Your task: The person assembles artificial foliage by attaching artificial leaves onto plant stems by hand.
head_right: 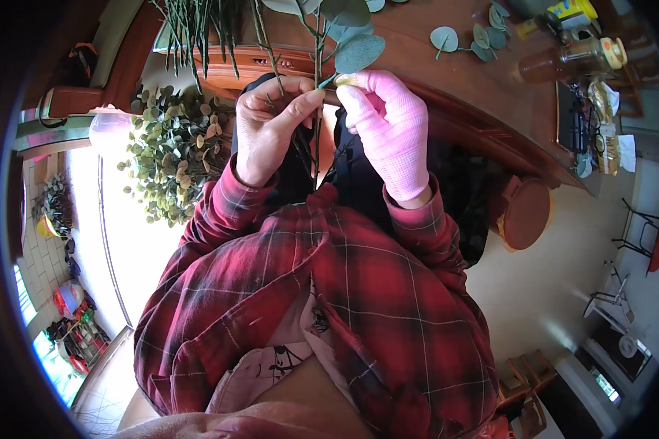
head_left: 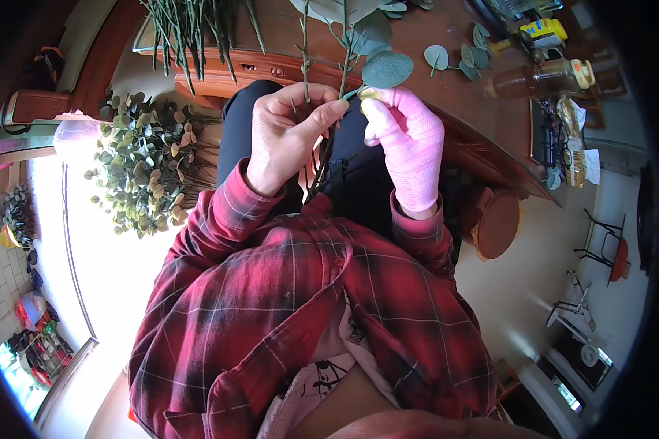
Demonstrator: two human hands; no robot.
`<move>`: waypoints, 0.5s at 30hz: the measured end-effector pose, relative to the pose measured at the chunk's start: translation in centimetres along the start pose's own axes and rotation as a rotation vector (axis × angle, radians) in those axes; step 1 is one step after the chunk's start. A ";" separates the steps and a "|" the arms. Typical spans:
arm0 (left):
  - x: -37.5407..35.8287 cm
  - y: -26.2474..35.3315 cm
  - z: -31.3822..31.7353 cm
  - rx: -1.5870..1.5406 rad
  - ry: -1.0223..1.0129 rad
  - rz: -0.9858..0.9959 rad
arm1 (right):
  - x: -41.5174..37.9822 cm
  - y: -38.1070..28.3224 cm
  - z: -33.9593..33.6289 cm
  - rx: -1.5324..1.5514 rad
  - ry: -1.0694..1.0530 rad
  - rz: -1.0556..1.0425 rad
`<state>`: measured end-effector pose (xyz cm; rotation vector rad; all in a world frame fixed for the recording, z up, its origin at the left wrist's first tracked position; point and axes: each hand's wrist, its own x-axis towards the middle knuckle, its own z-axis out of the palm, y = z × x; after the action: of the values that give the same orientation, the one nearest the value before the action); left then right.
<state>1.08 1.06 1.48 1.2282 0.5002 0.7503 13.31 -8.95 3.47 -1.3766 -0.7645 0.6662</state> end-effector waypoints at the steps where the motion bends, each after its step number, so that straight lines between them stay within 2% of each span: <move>1: 0.0 0.0 -0.1 -0.010 -0.006 0.006 | 0.1 0.1 0.1 -0.006 -0.008 0.009; 8: -0.3 -0.2 -0.3 -0.025 -0.021 0.004 | 0.6 -0.5 1.5 0.009 -0.038 0.007; 15: -0.4 -0.5 -0.3 0.008 -0.002 0.010 | 0.4 0.4 2.0 -0.048 0.022 -0.016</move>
<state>0.75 0.90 0.93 1.2392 0.4961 0.7568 12.01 -7.40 3.21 -1.4181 -0.7780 0.6224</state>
